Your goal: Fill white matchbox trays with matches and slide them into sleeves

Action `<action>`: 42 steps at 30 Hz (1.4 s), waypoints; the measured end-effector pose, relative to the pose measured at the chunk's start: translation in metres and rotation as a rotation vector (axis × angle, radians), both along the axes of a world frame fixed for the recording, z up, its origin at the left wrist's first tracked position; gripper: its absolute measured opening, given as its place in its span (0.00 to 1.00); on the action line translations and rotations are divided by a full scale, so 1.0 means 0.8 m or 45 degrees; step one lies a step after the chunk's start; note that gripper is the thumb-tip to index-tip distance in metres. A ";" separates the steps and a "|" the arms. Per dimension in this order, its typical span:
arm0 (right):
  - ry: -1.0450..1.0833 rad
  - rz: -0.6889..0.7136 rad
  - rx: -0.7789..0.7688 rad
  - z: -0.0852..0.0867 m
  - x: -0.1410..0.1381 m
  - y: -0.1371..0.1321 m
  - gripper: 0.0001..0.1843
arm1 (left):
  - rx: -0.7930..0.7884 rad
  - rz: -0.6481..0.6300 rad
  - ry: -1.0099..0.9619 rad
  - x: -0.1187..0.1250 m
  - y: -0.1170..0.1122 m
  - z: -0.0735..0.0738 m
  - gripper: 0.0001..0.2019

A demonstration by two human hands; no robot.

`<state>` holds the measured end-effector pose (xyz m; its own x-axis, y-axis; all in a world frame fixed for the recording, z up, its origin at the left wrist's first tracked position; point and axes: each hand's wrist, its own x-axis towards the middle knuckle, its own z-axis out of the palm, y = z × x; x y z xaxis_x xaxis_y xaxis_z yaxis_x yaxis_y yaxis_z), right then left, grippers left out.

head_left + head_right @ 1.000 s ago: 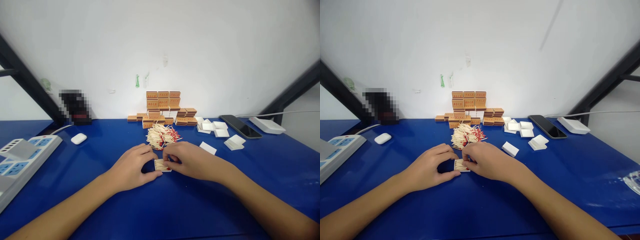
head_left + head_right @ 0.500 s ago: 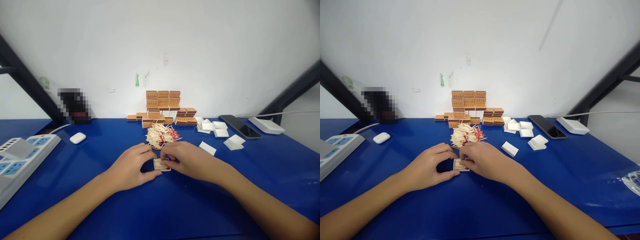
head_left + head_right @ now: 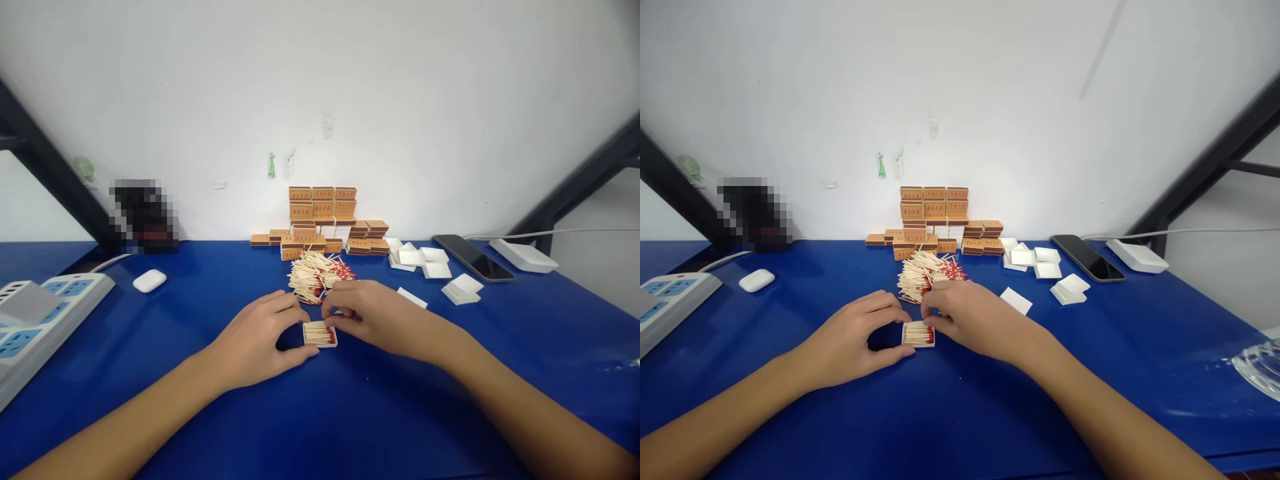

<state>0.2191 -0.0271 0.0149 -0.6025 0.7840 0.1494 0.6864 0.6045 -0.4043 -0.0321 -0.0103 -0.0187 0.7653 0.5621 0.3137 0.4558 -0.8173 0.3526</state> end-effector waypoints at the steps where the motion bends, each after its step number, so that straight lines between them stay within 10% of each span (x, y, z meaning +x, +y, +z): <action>1: 0.006 -0.035 0.023 0.005 0.006 0.002 0.05 | 0.005 0.006 -0.002 0.000 0.000 0.000 0.12; 17: -0.184 -0.154 -0.262 -0.005 0.030 0.017 0.08 | 0.006 0.054 -0.007 -0.003 0.004 0.000 0.13; 31: -0.580 -0.120 0.189 -0.009 -0.047 -0.025 0.04 | 0.022 0.057 0.011 0.003 0.002 0.000 0.11; 42: -0.229 -0.200 0.232 0.006 -0.002 -0.002 0.08 | 0.024 0.052 -0.019 -0.001 0.002 0.000 0.12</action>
